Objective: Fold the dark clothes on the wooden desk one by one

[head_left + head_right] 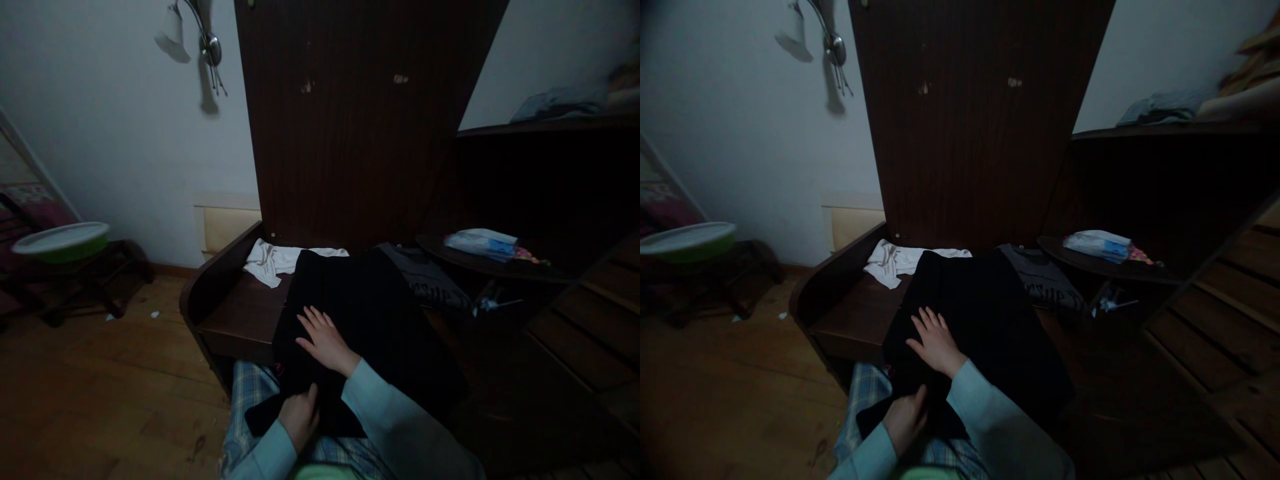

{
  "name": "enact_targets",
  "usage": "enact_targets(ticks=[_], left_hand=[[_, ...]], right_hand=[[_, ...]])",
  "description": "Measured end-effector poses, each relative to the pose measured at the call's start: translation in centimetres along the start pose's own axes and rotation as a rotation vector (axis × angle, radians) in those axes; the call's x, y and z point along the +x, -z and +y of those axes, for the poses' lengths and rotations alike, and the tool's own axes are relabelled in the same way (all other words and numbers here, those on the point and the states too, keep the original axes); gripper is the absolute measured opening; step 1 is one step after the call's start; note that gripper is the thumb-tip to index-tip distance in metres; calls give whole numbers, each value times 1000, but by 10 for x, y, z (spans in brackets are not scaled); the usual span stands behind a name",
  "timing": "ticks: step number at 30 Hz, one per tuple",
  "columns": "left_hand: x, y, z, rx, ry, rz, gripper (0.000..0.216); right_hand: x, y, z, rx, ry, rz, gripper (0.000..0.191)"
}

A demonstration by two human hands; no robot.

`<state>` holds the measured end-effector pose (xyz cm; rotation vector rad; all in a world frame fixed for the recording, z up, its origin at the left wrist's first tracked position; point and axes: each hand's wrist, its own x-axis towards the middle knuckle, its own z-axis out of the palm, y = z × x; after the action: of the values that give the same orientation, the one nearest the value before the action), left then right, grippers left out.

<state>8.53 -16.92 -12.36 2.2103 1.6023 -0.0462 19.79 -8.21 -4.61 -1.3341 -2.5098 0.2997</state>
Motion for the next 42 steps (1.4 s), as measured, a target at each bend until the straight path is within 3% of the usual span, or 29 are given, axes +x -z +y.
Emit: enact_targets(ticks=[3,6,8,11,14,20,23,26,29,32,38,42], left_hand=[[14,9,9,34,58,-84,49],[12,33,13,-63,-122,-60,31],[8,54,13,-218,-299,108,19],[12,86,9,-314,-379,507,27],[33,105,2,-223,-381,648,26],[76,97,-8,104,-329,555,47],[82,88,-9,174,-299,569,50],[82,84,-9,195,-285,580,52],[82,84,-10,191,-283,591,52],[81,84,-10,185,-298,605,52],[78,89,-6,188,-283,579,51],[75,92,-4,164,-277,554,51]], right_hand=[[0,0,0,6,1,3,56],[2,0,0,41,4,13,54],[4,-1,2,98,-6,23,50],[1,2,7,206,-62,85,42],[-14,17,16,241,-101,199,39],[-48,97,65,164,-208,308,41],[-42,142,114,-5,-434,366,36],[-24,167,161,-97,-646,313,29],[-6,172,187,4,-768,147,20],[4,168,192,68,-799,163,16],[20,165,174,124,-796,277,14],[43,152,143,126,-719,289,10]])
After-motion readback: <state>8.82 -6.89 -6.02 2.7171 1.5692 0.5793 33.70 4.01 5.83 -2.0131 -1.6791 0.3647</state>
